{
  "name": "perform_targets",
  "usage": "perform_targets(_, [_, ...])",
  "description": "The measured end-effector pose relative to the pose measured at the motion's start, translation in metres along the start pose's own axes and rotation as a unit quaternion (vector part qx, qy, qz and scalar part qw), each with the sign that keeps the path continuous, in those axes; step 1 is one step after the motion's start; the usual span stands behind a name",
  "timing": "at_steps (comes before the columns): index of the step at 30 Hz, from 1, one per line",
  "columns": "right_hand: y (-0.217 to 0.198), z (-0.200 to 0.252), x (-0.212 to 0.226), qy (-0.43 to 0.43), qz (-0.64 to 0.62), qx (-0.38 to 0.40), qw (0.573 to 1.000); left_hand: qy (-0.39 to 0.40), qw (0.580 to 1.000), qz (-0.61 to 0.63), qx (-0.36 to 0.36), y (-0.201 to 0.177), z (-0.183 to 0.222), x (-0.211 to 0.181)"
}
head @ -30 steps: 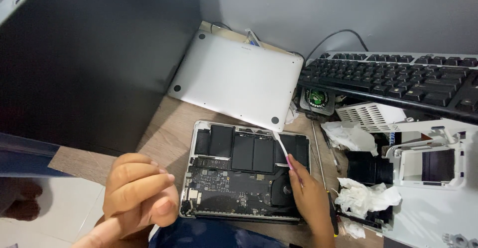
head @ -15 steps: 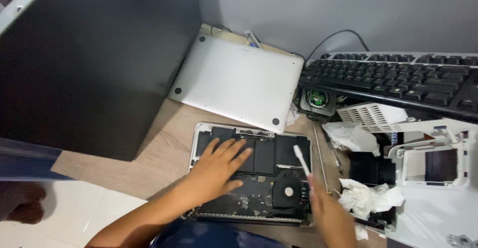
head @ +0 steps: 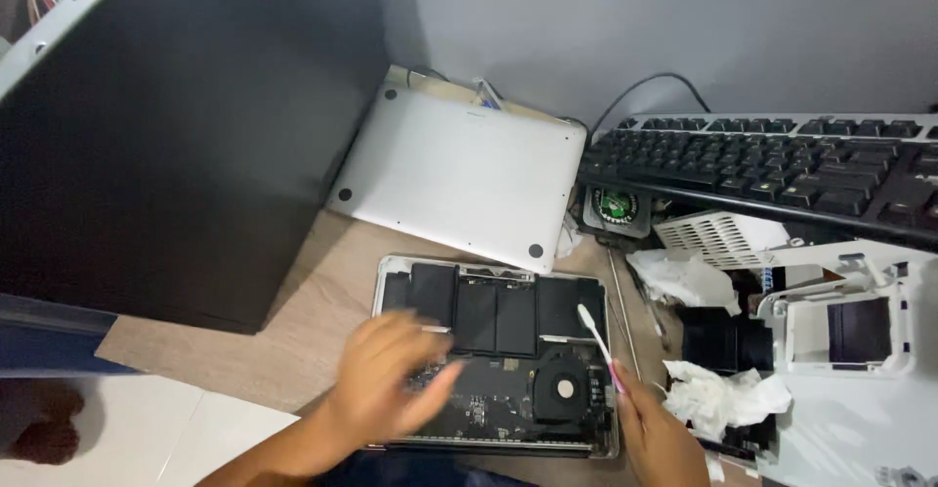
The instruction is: Repairing and cleaning the internal components of a laptop using a screwdriver and a brush
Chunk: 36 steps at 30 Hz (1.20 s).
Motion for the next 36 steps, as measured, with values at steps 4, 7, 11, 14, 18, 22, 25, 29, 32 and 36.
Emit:
perform_targets(4, [0.01, 0.0, 0.0, 0.001, 0.032, 0.025, 0.999, 0.049, 0.99, -0.025, -0.13, -0.061, 0.034, -0.011])
perform_targets(7, [0.007, 0.003, 0.003, -0.004, 0.025, -0.01, 1.0, -0.066, 0.986, -0.086, -0.124, -0.047, 0.013, 0.003])
perform_targets(11, [0.002, 0.006, 0.006, -0.008, 0.023, -0.017, 1.0, 0.007, 0.99, -0.005, -0.138, -0.043, -0.004, -0.009])
perform_targets(14, [0.001, 0.007, 0.007, -0.001, 0.011, -0.004, 1.0, 0.022, 0.988, 0.014, -0.15, -0.042, -0.006, -0.01])
perform_targets(18, [-0.001, 0.005, 0.01, -0.014, -0.012, -0.009, 1.0, -0.016, 0.988, 0.021, -0.15, -0.041, -0.006, -0.001])
perform_targets(22, [-0.002, 0.008, 0.011, 0.001, -0.002, -0.008, 1.0, -0.005, 0.988, 0.023, -0.152, -0.037, -0.005, 0.0])
perform_targets(25, [-0.006, 0.012, 0.015, 0.026, 0.0, -0.004, 1.0, 0.027, 0.985, 0.017, -0.168, -0.035, -0.001, -0.003])
perform_targets(29, [-0.003, 0.005, 0.008, -0.026, -0.016, -0.019, 0.999, -0.017, 0.994, 0.013, -0.105, -0.025, -0.001, 0.004])
perform_targets(32, [-0.044, 0.029, 0.022, -0.032, -0.023, -0.095, 0.995, -0.097, 0.989, 0.036, 0.107, 0.031, -0.007, 0.011])
perform_targets(36, [-0.077, 0.063, 0.019, -0.02, -0.019, -0.179, 0.983, 0.009, 0.908, -0.103, 0.407, 0.131, 0.068, 0.004])
Point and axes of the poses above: each hand's wrist, its own z-axis away from the middle knuckle, its own y-axis out of the palm, x = y × z, the point moved 9 cm from there along -z, towards the middle knuckle, and after that the axes turned 2 degrees about -y, right-handed, at the moved point
